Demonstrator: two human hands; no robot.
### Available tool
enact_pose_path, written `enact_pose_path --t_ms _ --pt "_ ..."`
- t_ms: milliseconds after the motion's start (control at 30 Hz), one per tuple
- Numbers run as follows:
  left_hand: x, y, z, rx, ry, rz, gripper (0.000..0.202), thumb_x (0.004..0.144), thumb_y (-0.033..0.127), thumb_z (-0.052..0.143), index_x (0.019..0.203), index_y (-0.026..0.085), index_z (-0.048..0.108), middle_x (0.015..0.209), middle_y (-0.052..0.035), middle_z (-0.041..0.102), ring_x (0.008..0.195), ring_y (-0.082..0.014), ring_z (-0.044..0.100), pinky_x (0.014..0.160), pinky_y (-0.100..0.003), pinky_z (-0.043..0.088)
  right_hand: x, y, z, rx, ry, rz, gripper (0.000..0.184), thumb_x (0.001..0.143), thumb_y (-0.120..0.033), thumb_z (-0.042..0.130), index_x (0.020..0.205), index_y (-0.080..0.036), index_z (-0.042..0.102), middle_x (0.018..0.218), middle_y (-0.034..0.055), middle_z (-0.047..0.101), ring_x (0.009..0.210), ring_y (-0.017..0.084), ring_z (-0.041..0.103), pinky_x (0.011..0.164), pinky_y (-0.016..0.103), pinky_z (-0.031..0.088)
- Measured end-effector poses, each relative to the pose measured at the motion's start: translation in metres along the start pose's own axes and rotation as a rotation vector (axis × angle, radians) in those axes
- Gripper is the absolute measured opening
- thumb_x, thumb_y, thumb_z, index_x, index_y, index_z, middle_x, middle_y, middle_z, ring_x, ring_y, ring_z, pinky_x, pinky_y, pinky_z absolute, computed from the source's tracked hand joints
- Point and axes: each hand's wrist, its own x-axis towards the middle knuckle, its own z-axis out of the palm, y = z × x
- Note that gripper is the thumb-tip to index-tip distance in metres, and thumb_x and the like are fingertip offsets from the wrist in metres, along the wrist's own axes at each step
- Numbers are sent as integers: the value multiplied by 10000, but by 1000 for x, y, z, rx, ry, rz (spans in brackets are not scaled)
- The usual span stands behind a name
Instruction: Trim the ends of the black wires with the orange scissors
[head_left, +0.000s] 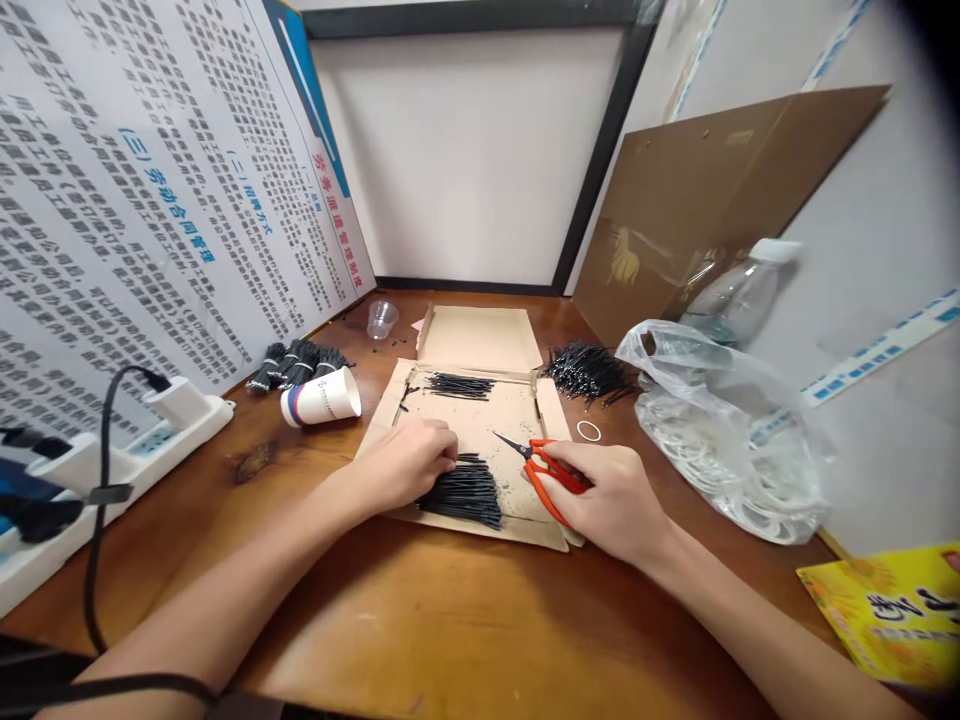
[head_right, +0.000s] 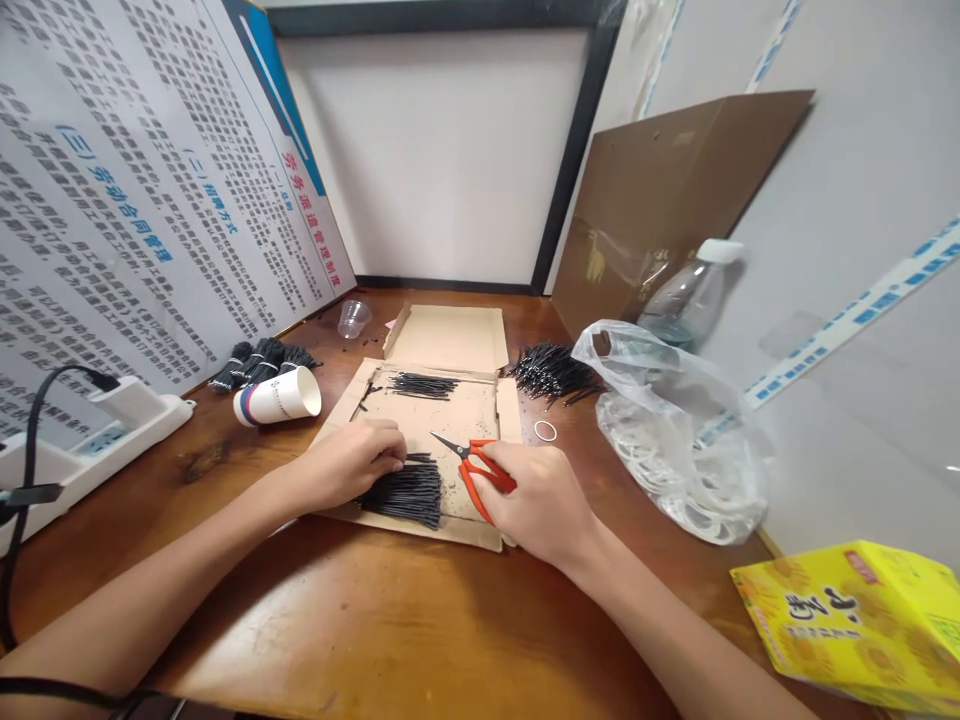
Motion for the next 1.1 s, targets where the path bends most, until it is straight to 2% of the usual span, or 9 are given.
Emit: enact_pose_path --t_ms 133,267,400,533,600,700,900,1100 --pt "0 2 1 22 63 -43 143 839 73 491 769 173 565 798 -45 623 767 -193 562 684 -297 413 1 -1 -1 -11 4 -9 141 840 -201 591 840 -131 714 755 59 755 517 139 652 505 240 485" --pt "1 11 -5 -49 150 -97 153 846 59 462 765 172 525 723 -18 587 688 -167 526 639 -281 390 4 -2 -3 -12 40 -14 131 836 -205 592 825 -144 707 637 16 715 465 120 612 471 229 451" --pt "1 20 -12 -144 222 -69 118 916 130 479 830 172 548 723 -1 586 674 -147 519 636 -269 390 4 -3 -5 11 36 -3 120 825 -199 602 829 -142 707 636 12 715 440 108 592 448 223 433" --pt "0 23 -13 -182 229 -16 152 981 215 442 965 182 590 731 3 599 668 -140 538 624 -267 405 5 -5 -5 28 32 9 113 829 -201 600 823 -158 704 726 34 753 508 131 650 499 228 485" --pt "-1 24 -13 -189 236 3 180 993 227 421 1010 184 595 711 4 601 649 -138 544 610 -265 411 5 -6 -5 42 37 1 109 831 -192 597 815 -158 699 786 46 765 562 145 681 543 237 515" --pt "-2 27 -14 -179 254 44 201 988 206 409 1050 177 597 674 7 597 621 -137 544 605 -268 422 6 -8 -6 49 44 -9 104 828 -183 594 819 -154 693 775 42 762 555 142 677 542 239 519" --pt "-2 30 -14 -198 274 91 138 918 142 476 923 160 613 754 -20 662 651 -127 572 624 -255 448 6 -10 -8 51 63 -39 100 828 -187 592 823 -150 684 756 47 756 529 131 653 524 234 503" --pt "-3 32 -10 -280 251 95 171 968 214 471 902 165 620 666 7 614 555 -99 527 554 -227 426 4 -12 -7 76 22 -61 124 831 -177 585 752 -153 678 699 41 736 449 98 574 468 223 435"
